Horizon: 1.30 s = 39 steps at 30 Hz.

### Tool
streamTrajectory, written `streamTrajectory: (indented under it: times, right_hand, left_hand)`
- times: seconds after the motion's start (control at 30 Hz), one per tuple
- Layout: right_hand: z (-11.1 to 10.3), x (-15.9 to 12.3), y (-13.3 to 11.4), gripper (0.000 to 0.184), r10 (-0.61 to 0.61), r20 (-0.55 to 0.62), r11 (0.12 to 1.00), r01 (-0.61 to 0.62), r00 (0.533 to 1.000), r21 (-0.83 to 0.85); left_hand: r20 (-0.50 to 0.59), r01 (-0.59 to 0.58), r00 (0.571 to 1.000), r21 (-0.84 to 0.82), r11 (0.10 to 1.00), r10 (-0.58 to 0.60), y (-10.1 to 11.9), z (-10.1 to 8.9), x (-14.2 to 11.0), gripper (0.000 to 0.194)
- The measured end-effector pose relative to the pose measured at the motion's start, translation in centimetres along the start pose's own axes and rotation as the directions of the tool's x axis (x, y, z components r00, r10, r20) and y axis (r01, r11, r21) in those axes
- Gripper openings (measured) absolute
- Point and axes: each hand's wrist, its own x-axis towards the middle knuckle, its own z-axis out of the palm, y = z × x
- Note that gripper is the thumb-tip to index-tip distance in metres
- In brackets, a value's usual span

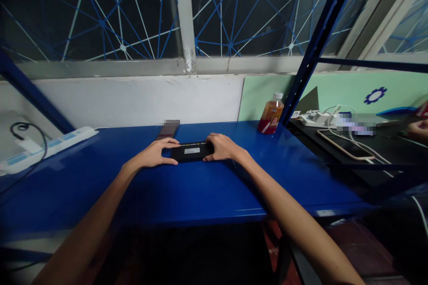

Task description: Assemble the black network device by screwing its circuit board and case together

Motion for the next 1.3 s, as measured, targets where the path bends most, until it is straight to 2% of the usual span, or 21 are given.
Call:
streamTrajectory:
  times: [0.7, 1.13, 1.3]
  right_hand:
    - [0.16, 0.05, 0.71, 0.062, -0.031, 0.0, 0.999, 0.031, 1.0, 0.026]
    - [-0.09, 0.07, 1.0, 0.064, -0.004, 0.01, 0.995, 0.003, 1.0, 0.098]
    - [0.04, 0.15, 0.89, 0.064, -0.011, 0.016, 0.998, 0.01, 1.0, 0.056]
  left_hand:
    - [0.06, -0.022, 0.998, -0.066, 0.998, 0.026, -0.38, 0.1, -0.03, 0.063]
    - [0.024, -0.028, 0.999, -0.05, 0.998, 0.03, -0.4, -0.01, -0.01, 0.06]
    - [0.003, 0.005, 1.0, -0.026, 1.0, -0.005, -0.76, 0.03, -0.08, 0.075]
